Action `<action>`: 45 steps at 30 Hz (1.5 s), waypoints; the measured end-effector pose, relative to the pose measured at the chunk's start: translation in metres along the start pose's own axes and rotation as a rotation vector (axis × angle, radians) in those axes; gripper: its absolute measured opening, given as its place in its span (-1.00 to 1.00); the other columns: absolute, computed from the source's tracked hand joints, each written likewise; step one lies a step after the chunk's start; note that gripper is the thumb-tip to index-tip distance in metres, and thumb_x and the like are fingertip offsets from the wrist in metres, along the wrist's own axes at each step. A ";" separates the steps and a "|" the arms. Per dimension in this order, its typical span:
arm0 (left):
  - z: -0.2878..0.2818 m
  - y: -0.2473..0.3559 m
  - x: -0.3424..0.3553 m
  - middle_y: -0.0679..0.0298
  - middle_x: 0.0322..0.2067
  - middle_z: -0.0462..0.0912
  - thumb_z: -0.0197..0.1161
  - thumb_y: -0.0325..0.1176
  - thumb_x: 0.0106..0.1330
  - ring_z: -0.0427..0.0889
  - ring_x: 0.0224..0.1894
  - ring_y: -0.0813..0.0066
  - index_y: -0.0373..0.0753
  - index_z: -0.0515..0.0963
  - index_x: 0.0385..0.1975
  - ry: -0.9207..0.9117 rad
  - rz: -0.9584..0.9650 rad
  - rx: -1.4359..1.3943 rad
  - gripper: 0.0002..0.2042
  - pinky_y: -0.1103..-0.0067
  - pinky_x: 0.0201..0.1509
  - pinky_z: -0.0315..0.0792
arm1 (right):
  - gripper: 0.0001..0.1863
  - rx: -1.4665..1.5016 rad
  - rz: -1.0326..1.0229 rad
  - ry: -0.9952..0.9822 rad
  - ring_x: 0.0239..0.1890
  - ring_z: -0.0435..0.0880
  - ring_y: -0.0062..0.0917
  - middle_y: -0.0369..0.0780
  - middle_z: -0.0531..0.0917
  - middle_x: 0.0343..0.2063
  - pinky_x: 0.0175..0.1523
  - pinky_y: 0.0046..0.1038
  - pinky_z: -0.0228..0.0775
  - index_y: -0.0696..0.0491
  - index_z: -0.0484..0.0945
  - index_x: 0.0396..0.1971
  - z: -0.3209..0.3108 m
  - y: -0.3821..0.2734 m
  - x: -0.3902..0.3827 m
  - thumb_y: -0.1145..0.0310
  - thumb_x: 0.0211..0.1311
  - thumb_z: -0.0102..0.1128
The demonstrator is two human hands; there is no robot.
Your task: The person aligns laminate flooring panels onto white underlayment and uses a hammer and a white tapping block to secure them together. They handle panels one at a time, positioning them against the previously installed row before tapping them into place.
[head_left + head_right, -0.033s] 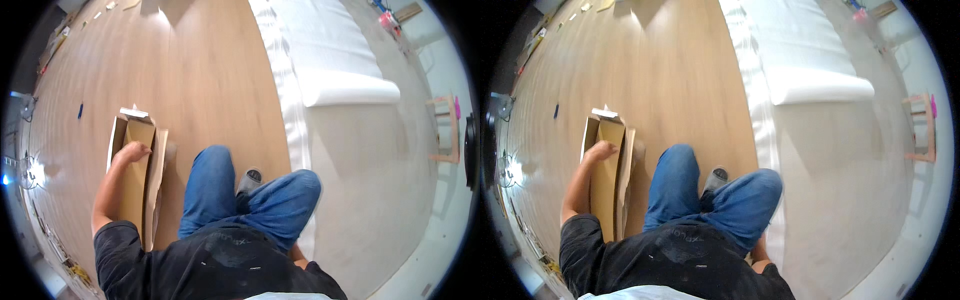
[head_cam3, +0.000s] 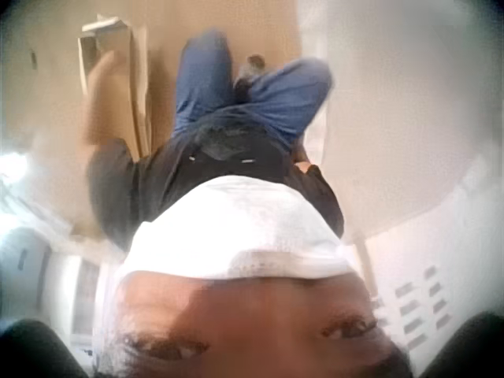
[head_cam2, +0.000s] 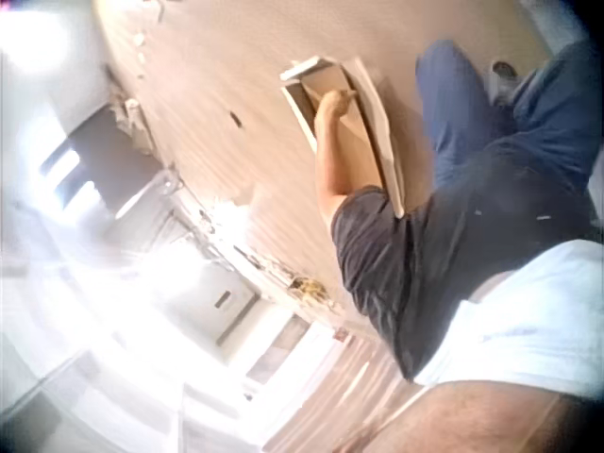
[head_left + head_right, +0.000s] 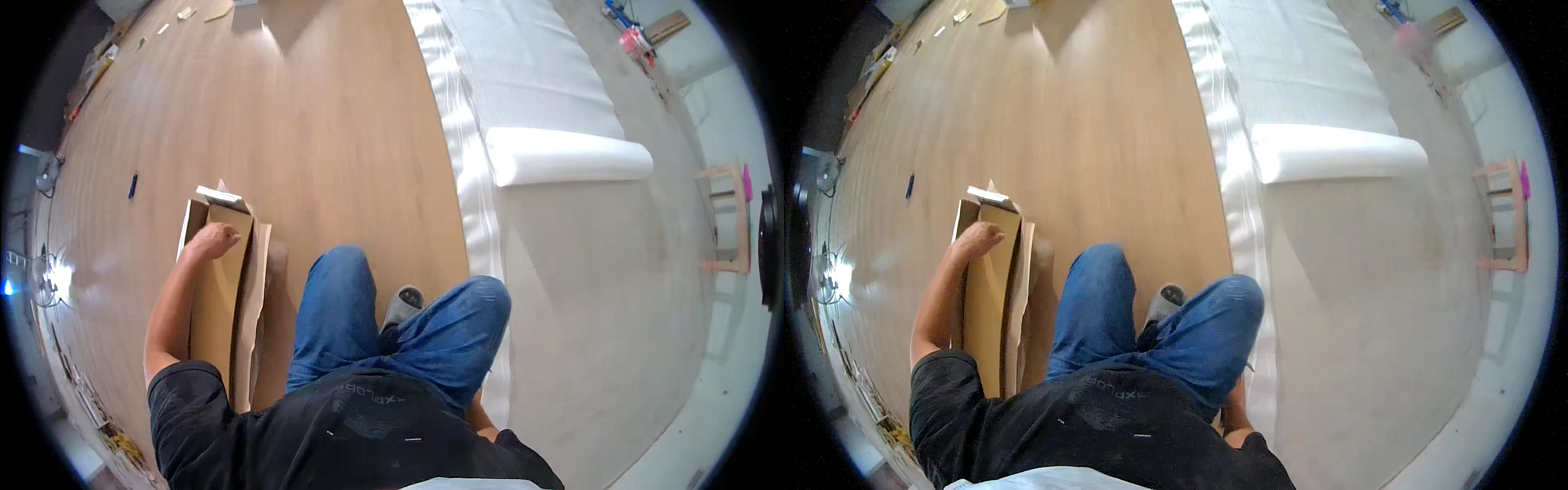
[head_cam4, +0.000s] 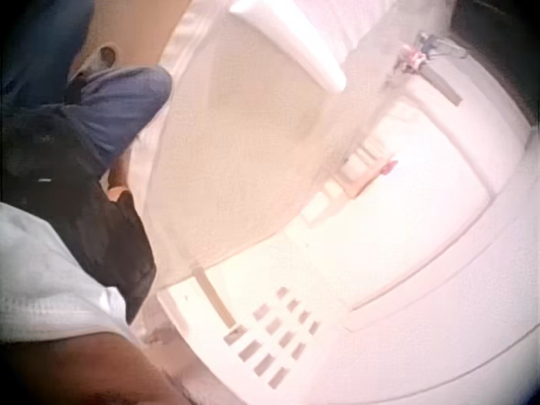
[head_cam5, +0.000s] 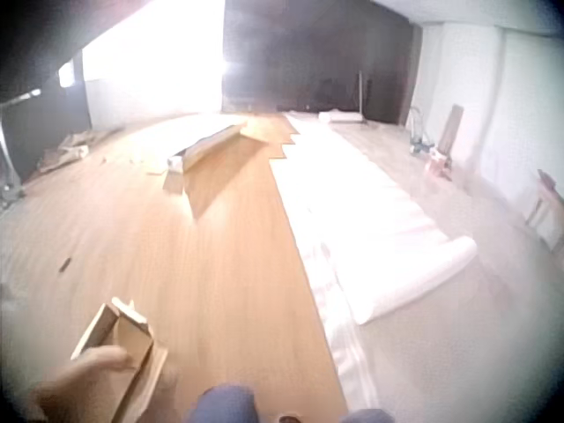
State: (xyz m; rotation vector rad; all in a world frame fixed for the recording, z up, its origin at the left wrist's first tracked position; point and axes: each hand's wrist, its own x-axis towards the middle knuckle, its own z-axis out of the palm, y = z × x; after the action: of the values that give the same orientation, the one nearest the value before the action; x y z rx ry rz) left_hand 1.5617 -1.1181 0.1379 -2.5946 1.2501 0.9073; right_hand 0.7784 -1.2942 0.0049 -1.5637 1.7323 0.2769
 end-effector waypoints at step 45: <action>-0.295 -0.272 0.621 0.06 -0.03 0.76 0.32 -0.09 0.33 0.76 -0.05 0.15 -0.25 0.64 0.10 -0.428 -0.153 -0.679 -0.55 0.32 0.03 0.60 | -0.62 -0.053 -0.174 -0.118 0.04 0.67 0.06 0.12 0.69 -0.03 0.09 -0.10 0.48 0.20 0.53 0.04 -0.039 -0.865 0.536 0.32 0.32 0.22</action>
State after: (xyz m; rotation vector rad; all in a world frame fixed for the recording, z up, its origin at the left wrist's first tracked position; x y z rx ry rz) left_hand 2.1987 -1.4630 -0.0119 -2.6408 0.6930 1.9933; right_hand 1.5850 -1.9132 -0.0394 -1.6903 1.4994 0.3238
